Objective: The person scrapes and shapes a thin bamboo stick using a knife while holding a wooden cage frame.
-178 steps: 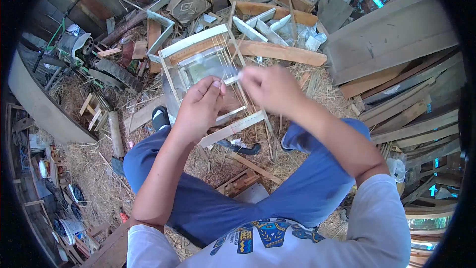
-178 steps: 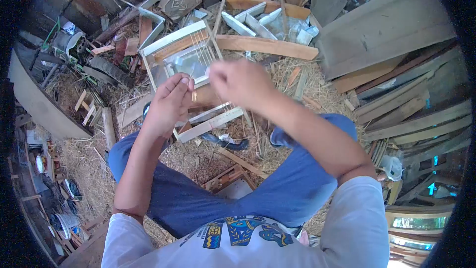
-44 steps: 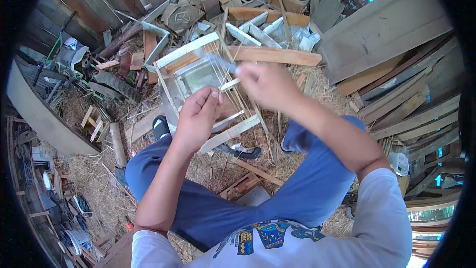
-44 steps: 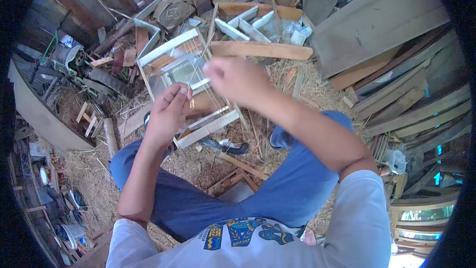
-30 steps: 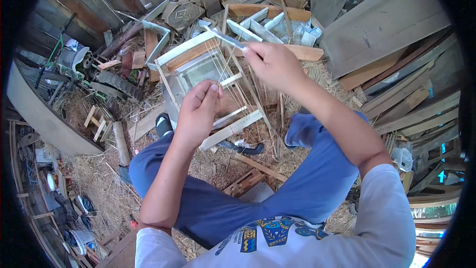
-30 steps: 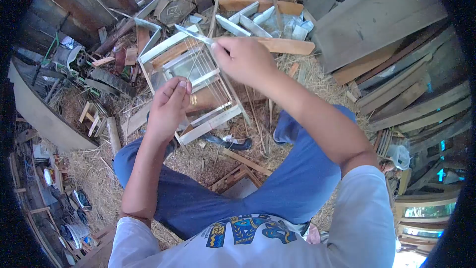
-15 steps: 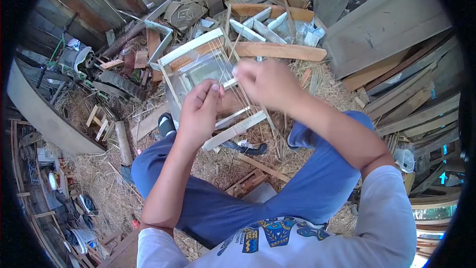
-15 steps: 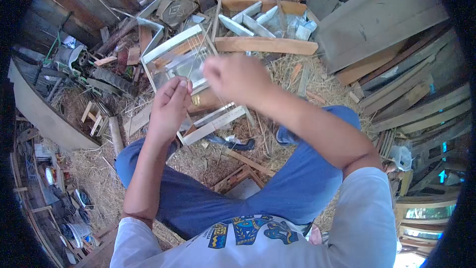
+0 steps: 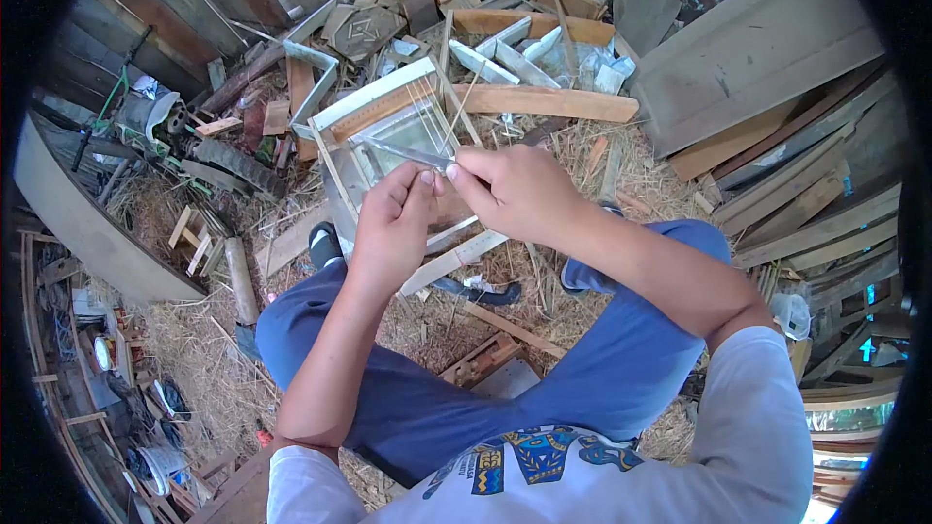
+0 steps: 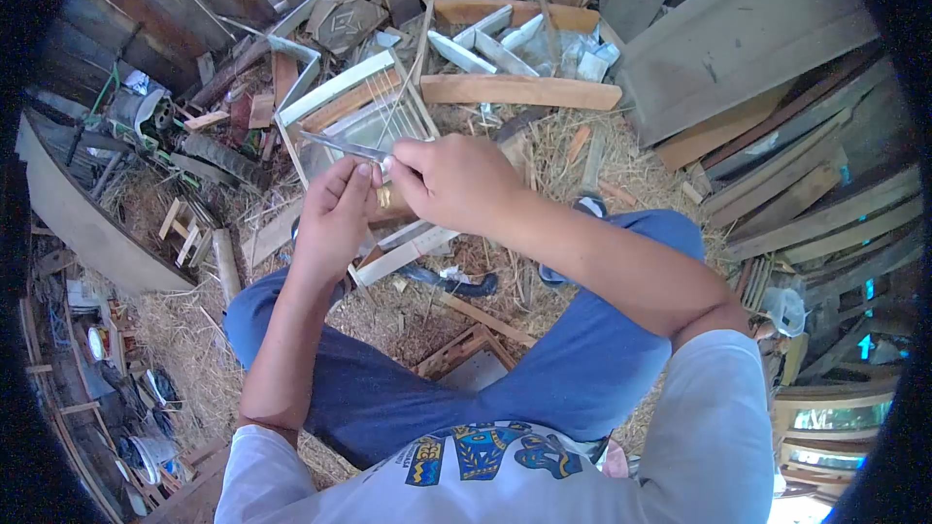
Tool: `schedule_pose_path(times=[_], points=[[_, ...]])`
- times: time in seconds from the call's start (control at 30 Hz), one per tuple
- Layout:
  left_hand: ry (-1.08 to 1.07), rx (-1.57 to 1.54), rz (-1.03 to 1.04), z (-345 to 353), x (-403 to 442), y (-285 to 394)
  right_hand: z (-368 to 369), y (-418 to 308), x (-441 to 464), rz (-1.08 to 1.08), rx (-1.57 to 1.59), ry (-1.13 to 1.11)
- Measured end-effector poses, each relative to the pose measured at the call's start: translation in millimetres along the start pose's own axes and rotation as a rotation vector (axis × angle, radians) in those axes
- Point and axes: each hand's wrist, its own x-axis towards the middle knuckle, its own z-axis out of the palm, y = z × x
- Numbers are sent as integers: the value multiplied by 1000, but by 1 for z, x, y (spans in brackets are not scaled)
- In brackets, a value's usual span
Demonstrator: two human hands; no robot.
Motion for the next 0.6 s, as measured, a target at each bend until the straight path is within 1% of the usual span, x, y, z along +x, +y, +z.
schedule_pose_path(times=[0.03,0.1,0.17,0.2,0.23,0.27,0.3,0.33,0.43,0.47,0.53,0.6], points=[[-3,5,-2,-2,1,1,-2,5,3,-17,-29,31],[-29,-34,-80,-5,0,5,-7,13,13,-22,-53,55],[-25,-24,-102,-2,-6,8,-14,18,20,121,-6,101],[-17,-11,-109,-2,-5,10,-13,14,16,116,-12,104],[-15,-11,-100,-1,-5,9,-7,7,7,85,14,63],[-2,55,-59,-2,-4,4,-2,4,3,56,42,20],[10,122,-23,-3,-5,2,-2,6,5,54,37,9],[9,126,-28,-4,-4,1,-4,11,10,58,42,8],[17,176,15,-4,-4,-2,-5,16,15,168,33,64],[31,147,-12,-2,-4,-3,-2,11,10,165,29,66],[47,122,-30,-4,0,2,3,1,0,32,31,-5],[20,197,-70,-7,-1,4,-1,3,6,59,35,-41]])
